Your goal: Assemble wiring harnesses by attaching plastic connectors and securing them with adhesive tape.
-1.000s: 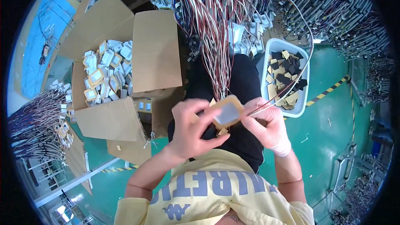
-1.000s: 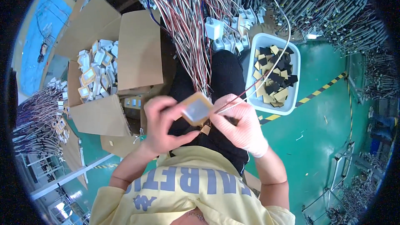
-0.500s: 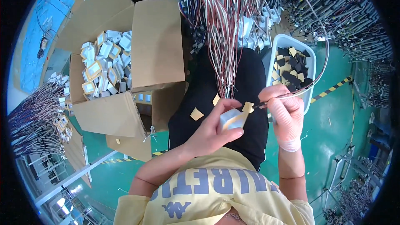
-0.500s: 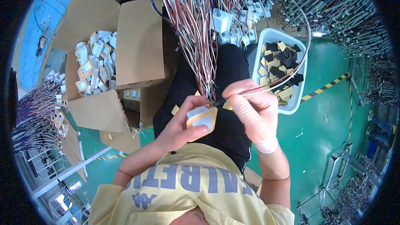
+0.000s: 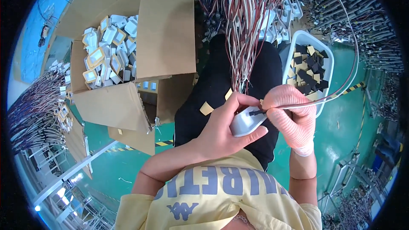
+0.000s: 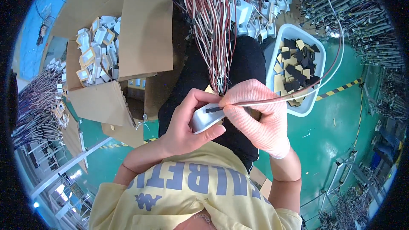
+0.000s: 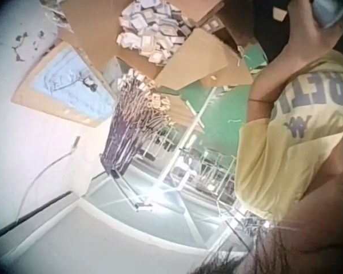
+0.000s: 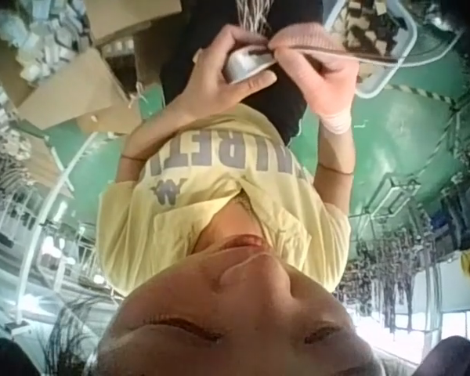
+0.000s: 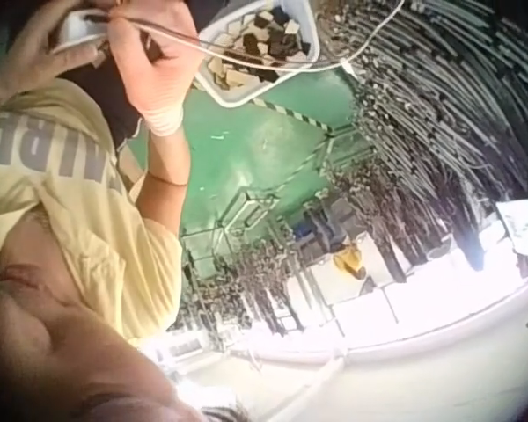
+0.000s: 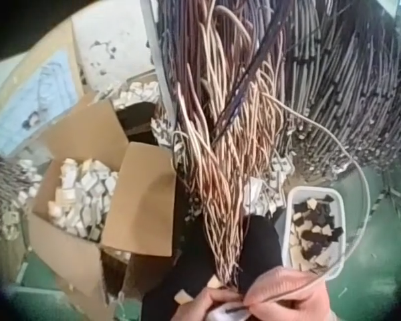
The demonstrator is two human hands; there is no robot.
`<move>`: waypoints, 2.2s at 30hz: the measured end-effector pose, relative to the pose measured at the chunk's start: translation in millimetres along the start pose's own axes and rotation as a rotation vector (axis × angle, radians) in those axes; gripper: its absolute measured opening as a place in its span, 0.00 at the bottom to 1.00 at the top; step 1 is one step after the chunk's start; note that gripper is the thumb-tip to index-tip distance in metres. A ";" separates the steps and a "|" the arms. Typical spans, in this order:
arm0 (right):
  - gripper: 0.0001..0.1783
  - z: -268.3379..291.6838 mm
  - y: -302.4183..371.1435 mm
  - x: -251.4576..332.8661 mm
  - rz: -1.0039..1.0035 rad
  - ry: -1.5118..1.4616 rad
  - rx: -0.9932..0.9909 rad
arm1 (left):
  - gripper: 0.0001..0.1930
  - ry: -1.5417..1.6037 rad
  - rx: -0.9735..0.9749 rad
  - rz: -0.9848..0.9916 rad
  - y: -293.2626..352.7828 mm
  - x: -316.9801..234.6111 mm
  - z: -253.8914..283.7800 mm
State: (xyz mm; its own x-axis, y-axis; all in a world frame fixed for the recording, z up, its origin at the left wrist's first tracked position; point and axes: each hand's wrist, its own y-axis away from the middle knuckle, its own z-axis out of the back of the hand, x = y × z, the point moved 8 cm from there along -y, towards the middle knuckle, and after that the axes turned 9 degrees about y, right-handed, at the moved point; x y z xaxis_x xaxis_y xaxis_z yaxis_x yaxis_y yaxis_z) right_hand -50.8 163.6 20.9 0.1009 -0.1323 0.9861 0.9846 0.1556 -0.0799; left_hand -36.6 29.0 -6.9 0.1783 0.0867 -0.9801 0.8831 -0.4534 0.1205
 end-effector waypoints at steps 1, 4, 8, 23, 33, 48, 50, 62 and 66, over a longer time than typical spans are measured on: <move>0.04 -0.2 -0.8 0.5 -0.001 0.000 0.003 | 0.24 0.008 -0.004 0.003 0.2 0.1 0.3; 0.04 0.8 0.2 8.3 0.067 0.067 -0.013 | 0.24 -0.031 -0.025 -0.080 1.1 -6.6 1.3; 0.05 4.8 1.2 18.5 0.127 0.171 -0.055 | 0.25 -0.057 -0.056 -0.105 3.7 -5.7 4.4; 0.05 -6.0 -6.9 22.7 0.138 0.221 0.072 | 0.26 -0.277 -0.002 -0.215 3.2 -24.4 1.1; 0.05 -14.8 -11.9 11.2 0.061 0.053 0.262 | 0.22 0.093 0.177 0.112 3.8 5.8 -0.1; 0.06 40.3 35.3 5.4 -0.219 0.472 -0.210 | 0.25 0.912 0.174 0.474 -3.9 60.3 -31.8; 0.08 13.9 49.2 28.1 -0.088 0.765 -0.282 | 0.27 0.902 0.142 0.387 -5.4 63.2 -40.6; 0.07 -5.2 71.2 -4.1 -0.133 0.772 -0.434 | 0.35 0.426 0.077 0.016 13.3 63.1 -51.8; 0.06 -20.3 84.2 -25.3 -0.136 0.064 0.245 | 0.34 0.145 0.104 0.044 -4.3 65.8 -26.5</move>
State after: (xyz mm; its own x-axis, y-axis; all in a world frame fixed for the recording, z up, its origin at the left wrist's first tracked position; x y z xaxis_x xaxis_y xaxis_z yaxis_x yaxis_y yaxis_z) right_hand 32.5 160.2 -13.7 -0.0135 -0.2282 0.9735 0.9266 0.3630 0.0980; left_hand -17.2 60.1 -67.8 0.2834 0.1879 -0.9404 0.8247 -0.5482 0.1390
